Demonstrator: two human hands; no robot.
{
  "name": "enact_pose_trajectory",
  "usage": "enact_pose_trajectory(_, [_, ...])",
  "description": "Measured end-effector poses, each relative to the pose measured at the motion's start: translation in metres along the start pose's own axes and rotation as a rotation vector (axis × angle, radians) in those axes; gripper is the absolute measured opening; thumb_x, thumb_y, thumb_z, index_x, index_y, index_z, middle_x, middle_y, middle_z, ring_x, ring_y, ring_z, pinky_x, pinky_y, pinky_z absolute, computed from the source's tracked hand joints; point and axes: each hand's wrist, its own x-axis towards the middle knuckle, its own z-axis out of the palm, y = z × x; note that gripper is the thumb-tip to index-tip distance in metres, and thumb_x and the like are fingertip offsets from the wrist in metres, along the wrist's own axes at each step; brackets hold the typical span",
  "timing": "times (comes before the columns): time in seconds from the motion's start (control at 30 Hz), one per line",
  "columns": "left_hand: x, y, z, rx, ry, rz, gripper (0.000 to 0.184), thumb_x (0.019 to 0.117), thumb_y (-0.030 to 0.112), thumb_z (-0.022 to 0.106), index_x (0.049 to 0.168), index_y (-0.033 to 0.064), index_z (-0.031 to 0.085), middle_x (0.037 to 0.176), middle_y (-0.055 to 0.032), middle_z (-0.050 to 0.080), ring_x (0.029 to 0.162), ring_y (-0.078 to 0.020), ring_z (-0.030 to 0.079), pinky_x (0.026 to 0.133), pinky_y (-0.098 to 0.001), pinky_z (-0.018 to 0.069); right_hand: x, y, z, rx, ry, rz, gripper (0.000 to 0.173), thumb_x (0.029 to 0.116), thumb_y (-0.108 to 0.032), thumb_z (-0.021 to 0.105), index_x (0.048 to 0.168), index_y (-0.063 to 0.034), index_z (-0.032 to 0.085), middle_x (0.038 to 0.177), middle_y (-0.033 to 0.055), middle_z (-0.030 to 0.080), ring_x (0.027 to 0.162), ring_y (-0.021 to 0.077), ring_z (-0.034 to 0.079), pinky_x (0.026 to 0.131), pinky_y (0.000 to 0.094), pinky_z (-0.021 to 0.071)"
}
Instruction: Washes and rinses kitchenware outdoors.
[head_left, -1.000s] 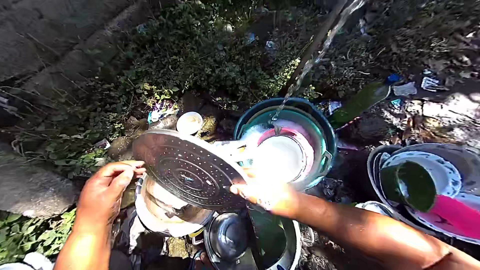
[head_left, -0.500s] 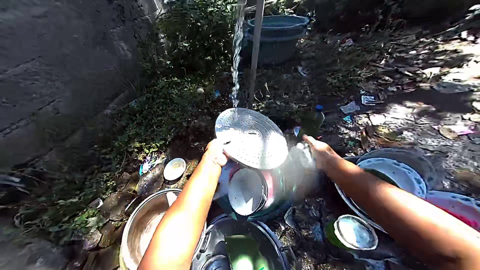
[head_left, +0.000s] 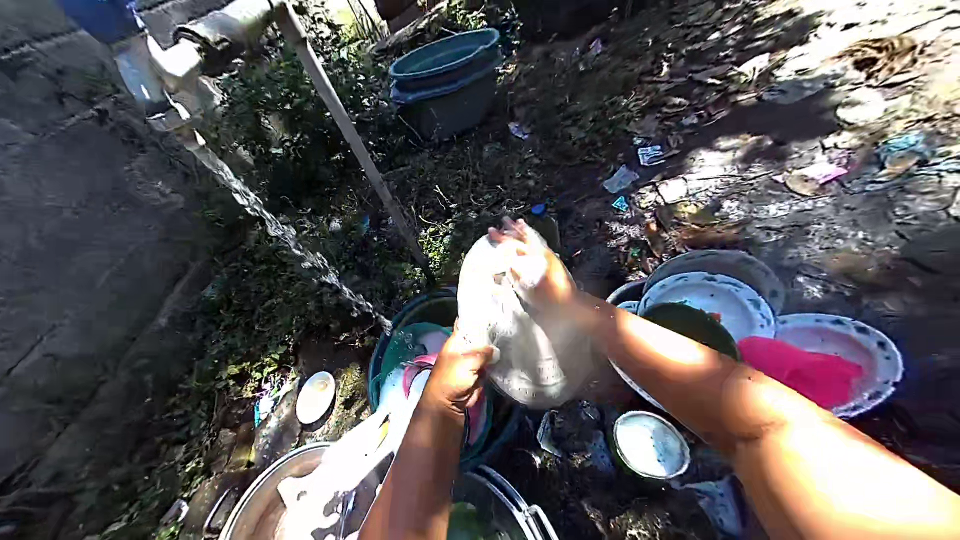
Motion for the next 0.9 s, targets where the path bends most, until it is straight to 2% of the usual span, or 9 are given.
enact_pose_trajectory(0.1, [0.009,-0.014,0.010,-0.086,-0.057,0.028,0.057,0.0840,-0.010,0.055,0.138,0.0015,0.041,0.108,-0.0066,0.070,0.096,-0.0135,0.071,0.087,-0.0342,0.0607,-0.012,-0.011,-0.006,-0.099,0.075,0.115,0.042,0.1000,-0.014,0.053,0.138,0.0029,0.060,0.147,0.0181,0.057,0.142,0.0278,0.049,0.119,0.0457,0.0385])
enact_pose_trajectory(0.13, [0.017,-0.023,0.007,-0.113,-0.080,0.060,0.050,0.0814,-0.003,0.064,0.129,0.0037,0.051,0.103,-0.0050,0.072,0.093,-0.0132,0.071,0.085,-0.0340,0.0610,-0.022,-0.031,0.004,-0.048,0.048,0.064,0.034,0.0949,-0.014,0.061,0.124,0.0039,0.068,0.132,0.0202,0.065,0.129,0.0298,0.058,0.109,0.0486,0.0465])
enact_pose_trajectory(0.2, [0.025,-0.032,0.002,-0.093,-0.068,0.077,0.026,0.0844,0.005,0.074,0.109,0.0092,0.066,0.093,-0.0014,0.076,0.087,-0.0113,0.073,0.081,-0.0325,0.0618,-0.026,-0.050,0.015,0.066,-0.058,-0.142,0.035,0.0947,-0.020,0.060,0.123,-0.0031,0.073,0.133,0.0149,0.069,0.132,0.0265,0.059,0.113,0.0459,0.0440])
enact_pose_trajectory(0.33, [0.006,-0.025,0.026,0.178,-0.008,0.035,0.059,0.0808,-0.009,0.061,0.137,-0.0024,0.044,0.107,-0.0030,0.070,0.095,-0.0074,0.069,0.085,-0.0277,0.0600,0.008,0.010,-0.023,-0.003,0.135,0.016,0.028,0.0990,-0.018,0.053,0.111,-0.0046,0.075,0.122,0.0145,0.069,0.124,0.0283,0.059,0.110,0.0480,0.0438])
enact_pose_trajectory(0.43, [-0.011,-0.051,0.037,0.029,0.000,0.024,0.051,0.0812,-0.007,0.062,0.130,0.0002,0.046,0.103,-0.0003,0.070,0.093,-0.0068,0.069,0.085,-0.0277,0.0598,0.010,0.043,-0.070,-0.224,0.133,0.438,0.041,0.1091,-0.027,0.043,0.116,0.0041,0.068,0.112,0.0275,0.069,0.112,0.0435,0.065,0.096,0.0645,0.0485])
enact_pose_trajectory(0.57, [-0.001,-0.060,0.032,-0.059,-0.056,-0.101,0.025,0.0801,-0.003,0.056,0.099,0.0101,0.065,0.081,0.0021,0.074,0.075,-0.0060,0.072,0.071,-0.0256,0.0609,-0.007,-0.002,-0.064,-0.348,0.015,0.156,0.021,0.0977,-0.023,0.061,0.097,-0.0056,0.073,0.093,0.0154,0.072,0.090,0.0340,0.071,0.076,0.0586,0.0563])
enact_pose_trajectory(0.67, [0.004,-0.054,0.037,-0.021,-0.063,-0.089,0.031,0.0805,-0.008,0.051,0.105,0.0087,0.060,0.085,0.0027,0.073,0.079,-0.0056,0.071,0.075,-0.0257,0.0606,-0.020,-0.020,-0.019,-0.064,0.080,-0.068,0.023,0.0882,-0.010,0.071,0.110,-0.0056,0.075,0.106,0.0127,0.071,0.104,0.0260,0.067,0.093,0.0436,0.0549])
enact_pose_trajectory(0.73, [0.000,-0.055,0.037,-0.090,0.046,-0.051,0.030,0.0793,-0.010,0.050,0.103,0.0072,0.060,0.083,0.0002,0.072,0.077,-0.0082,0.071,0.073,-0.0283,0.0611,-0.016,-0.004,-0.018,0.081,0.057,0.023,0.026,0.0949,-0.005,0.063,0.120,-0.0036,0.072,0.125,0.0130,0.068,0.121,0.0222,0.062,0.107,0.0390,0.0500])
enact_pose_trajectory(0.9, [-0.003,-0.051,0.038,-0.387,0.259,0.049,0.022,0.0931,0.005,0.040,0.101,0.0073,0.061,0.086,-0.0069,0.075,0.081,-0.0181,0.075,0.073,-0.0386,0.0642,-0.018,0.052,-0.044,-0.333,0.064,0.495,0.036,0.1036,-0.014,0.053,0.136,-0.0001,0.060,0.137,0.0238,0.061,0.130,0.0397,0.058,0.108,0.0591,0.0454])
